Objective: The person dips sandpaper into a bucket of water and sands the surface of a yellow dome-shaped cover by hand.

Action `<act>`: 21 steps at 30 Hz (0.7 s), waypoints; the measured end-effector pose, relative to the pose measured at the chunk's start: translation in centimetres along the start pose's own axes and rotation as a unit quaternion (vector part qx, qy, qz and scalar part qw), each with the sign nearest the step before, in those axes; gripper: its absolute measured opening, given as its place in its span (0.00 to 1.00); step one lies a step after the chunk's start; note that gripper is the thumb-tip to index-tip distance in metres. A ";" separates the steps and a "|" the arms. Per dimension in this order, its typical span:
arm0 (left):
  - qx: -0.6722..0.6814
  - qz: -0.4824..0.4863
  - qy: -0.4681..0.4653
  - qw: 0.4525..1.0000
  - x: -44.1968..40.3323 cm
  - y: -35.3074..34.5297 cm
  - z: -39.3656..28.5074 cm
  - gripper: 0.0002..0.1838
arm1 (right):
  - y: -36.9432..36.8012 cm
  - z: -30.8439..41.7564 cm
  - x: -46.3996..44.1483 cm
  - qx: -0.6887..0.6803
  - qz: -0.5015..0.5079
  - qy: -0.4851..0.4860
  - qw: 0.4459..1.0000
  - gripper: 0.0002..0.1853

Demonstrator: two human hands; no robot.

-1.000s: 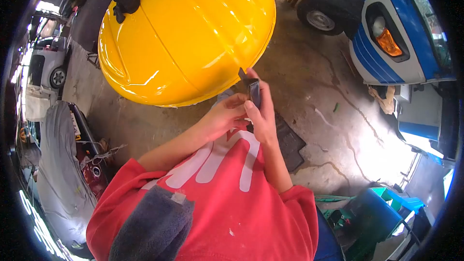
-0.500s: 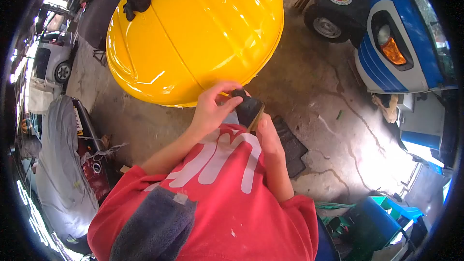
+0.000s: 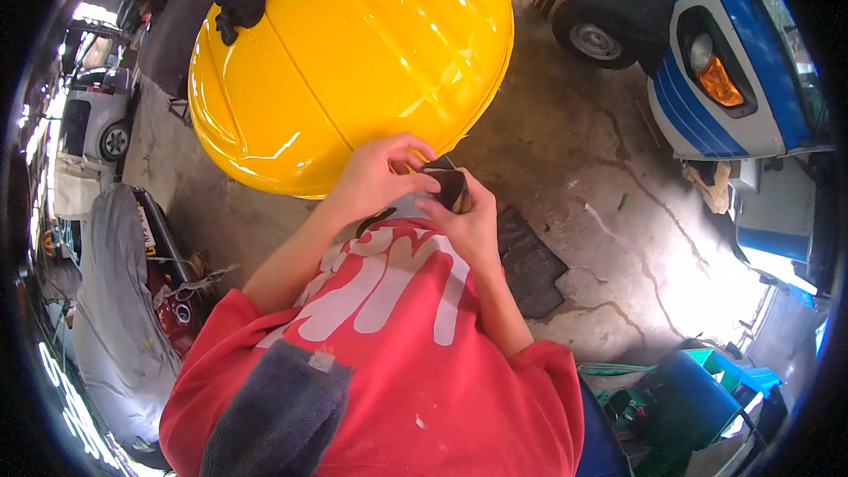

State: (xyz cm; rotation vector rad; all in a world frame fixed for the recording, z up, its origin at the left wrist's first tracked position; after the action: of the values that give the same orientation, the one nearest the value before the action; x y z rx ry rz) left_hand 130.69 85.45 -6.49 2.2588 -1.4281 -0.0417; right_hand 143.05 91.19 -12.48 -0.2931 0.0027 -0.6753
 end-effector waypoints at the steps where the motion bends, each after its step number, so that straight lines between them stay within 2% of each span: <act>1: -0.005 0.014 -0.005 1.000 -0.6 0.1 -0.1 0.18 | 0.2 -0.1 -0.4 -0.024 -0.011 0.003 1.000 0.18; 2: -0.012 0.029 -0.010 0.999 -1.1 0.3 -0.3 0.18 | 0.4 0.1 -0.9 -0.027 -0.013 0.005 1.000 0.18; 4: -0.013 0.017 -0.023 1.000 -1.8 1.0 -1.0 0.17 | 0.7 2.1 -1.5 0.164 -0.027 0.092 0.982 0.15; 5: -0.008 0.004 -0.035 0.999 -2.2 1.5 -1.6 0.15 | 0.7 2.1 -1.9 0.160 -0.033 0.092 0.982 0.15; 7: -0.003 0.005 -0.025 1.000 -3.1 2.4 -2.6 0.14 | 0.7 3.7 -2.3 0.259 -0.064 0.183 0.946 0.12; 9: 0.005 0.001 -0.012 1.000 -4.1 3.6 -3.9 0.13 | 1.2 3.2 -2.9 0.244 -0.096 0.210 0.942 0.13; 10: -0.034 -0.018 -0.049 0.998 -4.7 4.7 -5.5 0.11 | 1.6 3.0 -3.3 0.228 -0.124 0.239 0.936 0.14; 11: -0.075 -0.036 -0.083 0.993 -5.3 5.7 -6.7 0.10 | 1.9 3.6 -3.5 0.273 -0.179 0.296 0.898 0.15; 12: -0.112 -0.061 -0.122 0.984 -6.2 7.0 -7.5 0.10 | 1.9 3.2 -4.5 0.270 -0.180 0.293 0.900 0.15; 14: -0.187 -0.115 -0.173 0.960 -8.8 10.1 -8.1 0.10 | 1.5 5.1 -5.0 0.347 -0.249 0.368 0.826 0.18; 15: -0.225 -0.147 -0.185 0.945 -10.2 12.1 -7.9 0.10 | 1.2 4.6 -6.0 0.343 -0.249 0.400 0.813 0.20; 17: -0.264 -0.233 -0.232 0.907 -13.0 16.6 -5.9 0.13 | 1.2 3.5 -6.2 0.351 -0.237 0.407 0.810 0.22; 18: -0.265 -0.232 -0.235 0.906 -14.4 18.3 -4.6 0.13 | 1.0 3.1 -6.5 0.358 -0.219 0.418 0.806 0.23; 20: -0.427 -0.338 -0.225 0.808 -14.7 21.1 -3.6 0.17 | 1.4 1.3 -6.1 0.374 -0.200 0.427 0.799 0.25; 21: -0.426 -0.338 -0.224 0.808 -15.0 21.2 -2.8 0.17 | 1.7 0.1 -6.0 0.364 -0.199 0.426 0.804 0.25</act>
State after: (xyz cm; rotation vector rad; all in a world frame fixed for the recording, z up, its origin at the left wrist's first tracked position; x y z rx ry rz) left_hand 106.53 91.93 1.17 1.8524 -0.4707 -1.2475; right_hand 139.46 96.20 -13.36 0.8024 0.5495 -1.1260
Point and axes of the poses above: each hand's wrist, its own x-axis away from the middle knuckle, its own y-axis out of the back of the hand, z = x × y, the point moved 9 cm from there along -x, towards the middle knuckle, and after that the axes turned 1 degree about x, right-handed, at the moved point
